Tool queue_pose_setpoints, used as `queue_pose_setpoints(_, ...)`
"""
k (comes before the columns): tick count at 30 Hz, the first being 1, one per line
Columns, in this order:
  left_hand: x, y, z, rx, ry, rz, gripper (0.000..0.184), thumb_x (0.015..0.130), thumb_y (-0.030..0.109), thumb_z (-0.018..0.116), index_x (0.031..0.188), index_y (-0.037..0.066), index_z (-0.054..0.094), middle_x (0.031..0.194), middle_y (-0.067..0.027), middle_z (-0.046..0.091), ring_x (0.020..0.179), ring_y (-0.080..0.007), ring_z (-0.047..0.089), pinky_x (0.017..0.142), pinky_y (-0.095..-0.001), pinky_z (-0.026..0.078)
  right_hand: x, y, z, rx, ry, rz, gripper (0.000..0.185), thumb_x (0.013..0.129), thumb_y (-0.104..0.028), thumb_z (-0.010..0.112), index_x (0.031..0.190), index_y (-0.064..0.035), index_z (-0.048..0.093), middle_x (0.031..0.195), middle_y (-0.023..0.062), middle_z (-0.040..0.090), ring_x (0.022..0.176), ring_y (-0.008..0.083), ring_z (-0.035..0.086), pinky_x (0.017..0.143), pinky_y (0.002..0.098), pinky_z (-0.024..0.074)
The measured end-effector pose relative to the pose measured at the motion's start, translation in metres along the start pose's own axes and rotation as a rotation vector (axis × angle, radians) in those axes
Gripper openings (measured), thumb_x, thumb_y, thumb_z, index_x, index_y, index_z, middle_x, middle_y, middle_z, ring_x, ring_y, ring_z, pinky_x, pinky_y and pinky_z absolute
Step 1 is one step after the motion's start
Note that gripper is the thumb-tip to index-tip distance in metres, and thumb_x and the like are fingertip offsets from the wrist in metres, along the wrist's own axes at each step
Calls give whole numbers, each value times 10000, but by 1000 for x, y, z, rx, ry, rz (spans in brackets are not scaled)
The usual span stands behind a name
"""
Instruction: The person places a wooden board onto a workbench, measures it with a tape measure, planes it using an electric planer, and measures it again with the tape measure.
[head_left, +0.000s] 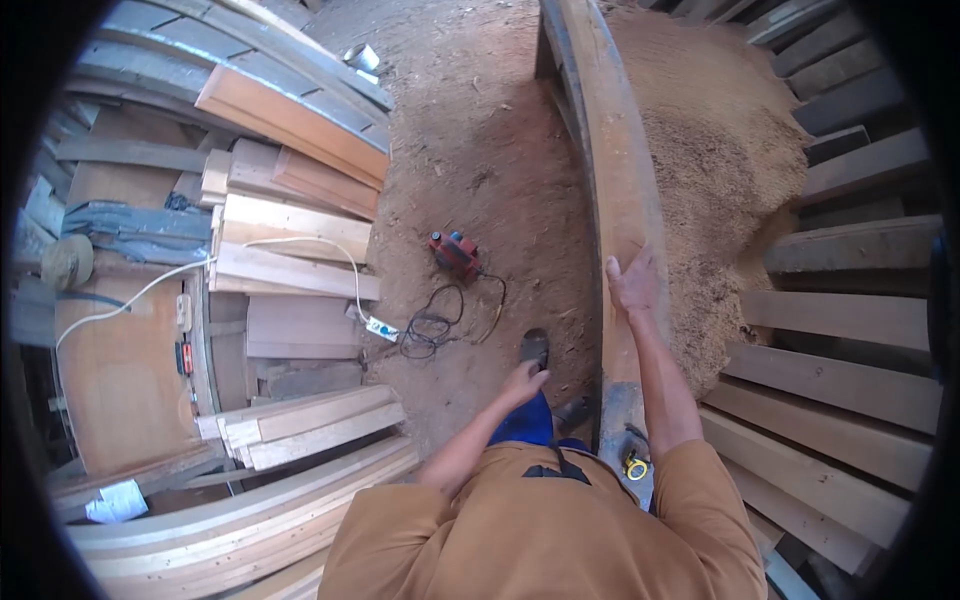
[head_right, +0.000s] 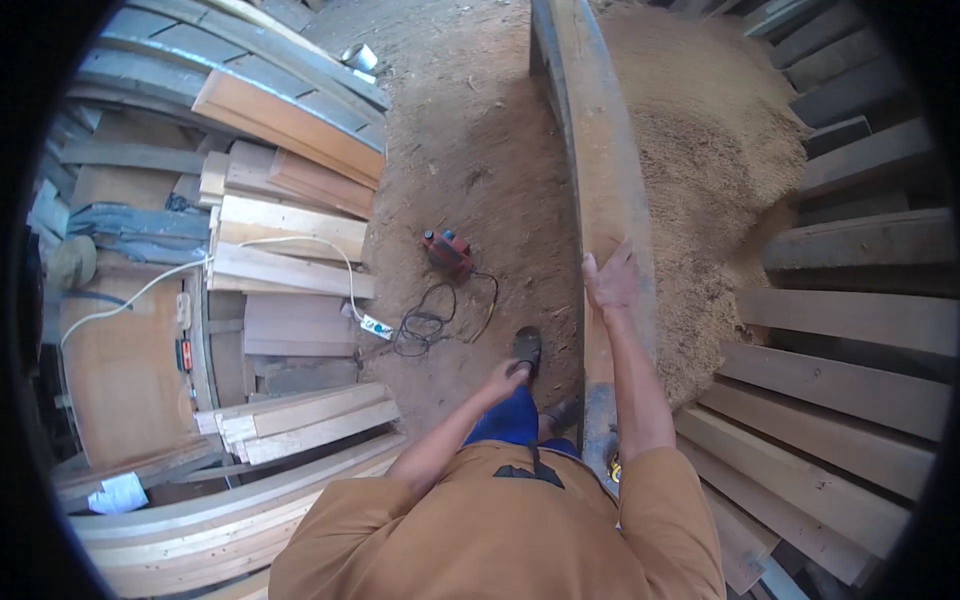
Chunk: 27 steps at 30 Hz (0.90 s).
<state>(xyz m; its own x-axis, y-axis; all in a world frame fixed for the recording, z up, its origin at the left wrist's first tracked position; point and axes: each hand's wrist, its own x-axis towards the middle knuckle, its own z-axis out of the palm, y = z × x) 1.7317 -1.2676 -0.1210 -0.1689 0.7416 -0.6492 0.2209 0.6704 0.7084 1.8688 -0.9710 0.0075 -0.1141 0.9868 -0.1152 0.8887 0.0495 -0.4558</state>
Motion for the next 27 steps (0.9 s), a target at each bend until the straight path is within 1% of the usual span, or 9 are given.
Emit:
queue_pose_setpoints(3,-92,-42,-37,275,-21,-347,643,990,485,539,1385,-21,572,1338,-276,625,1251,-394,610,1092,-439,436,-4,-2,0,17,-4,13,927,892,-506,644,1520,66,275,1361,335,522,1271,457,531,1059,505,448)
queue_pose_setpoints(6,-143,-82,-48,52,22,-445,653,1012,472,490,1339,-85,588,1324,-305,622,1241,-407,610,1064,-458,450,-5,-4,-3,3,-8,9,921,894,-501,644,1514,76,282,1374,332,520,1276,460,528,1061,506,447)
queue_pose_setpoints(9,-159,-110,-49,-291,110,-519,686,1012,520,434,1322,-66,609,1324,-314,616,1293,-412,572,1110,-449,412,0,4,4,-19,53,-38,910,895,-486,654,1509,86,301,1420,335,491,1319,462,496,1104,490,414)
queue_pose_setpoints(11,-152,-120,-55,-143,138,-574,689,1010,510,450,1342,-79,586,1341,-315,605,1304,-413,563,1114,-445,410,7,22,25,-19,143,-128,907,899,-477,667,1504,103,319,1488,341,436,1380,454,448,1158,462,369)
queue_pose_setpoints(15,-153,-114,-70,141,165,-659,680,1011,478,475,1395,-80,537,1382,-306,583,1321,-396,553,1111,-434,414,2,9,9,10,121,-139,833,897,-478,674,1458,78,413,1443,332,495,1343,460,485,1120,472,391)
queue_pose_setpoints(18,-151,-150,-95,-202,158,-511,661,1008,432,505,1427,-79,499,1416,-286,566,1309,-383,564,1105,-428,419,3,12,10,-169,143,-111,855,912,-503,643,1501,54,371,1443,324,499,1329,472,492,1113,487,395)
queue_pose_setpoints(21,-169,-156,-131,-516,238,-426,593,1002,387,524,1374,-73,560,1341,-280,622,1248,-366,604,1077,-411,438,-3,-2,7,-233,54,-4,873,925,-546,596,1547,6,330,1471,304,482,1334,468,486,1111,511,392)
queue_pose_setpoints(24,-176,-228,-141,-383,173,-440,493,998,332,532,1276,-62,636,1234,-247,685,1142,-335,647,1028,-398,458,-10,-38,-5,-363,-54,158,858,942,-568,550,1565,-25,319,1479,303,473,1314,478,501,1095,531,402)
queue_pose_setpoints(27,-207,-211,-177,-413,118,-455,473,1011,363,491,1309,21,625,1043,-131,700,895,-226,651,797,-382,527,-11,-56,5,-654,-19,216,844,957,-570,523,1577,-38,307,1467,304,482,1271,484,533,1065,526,432)
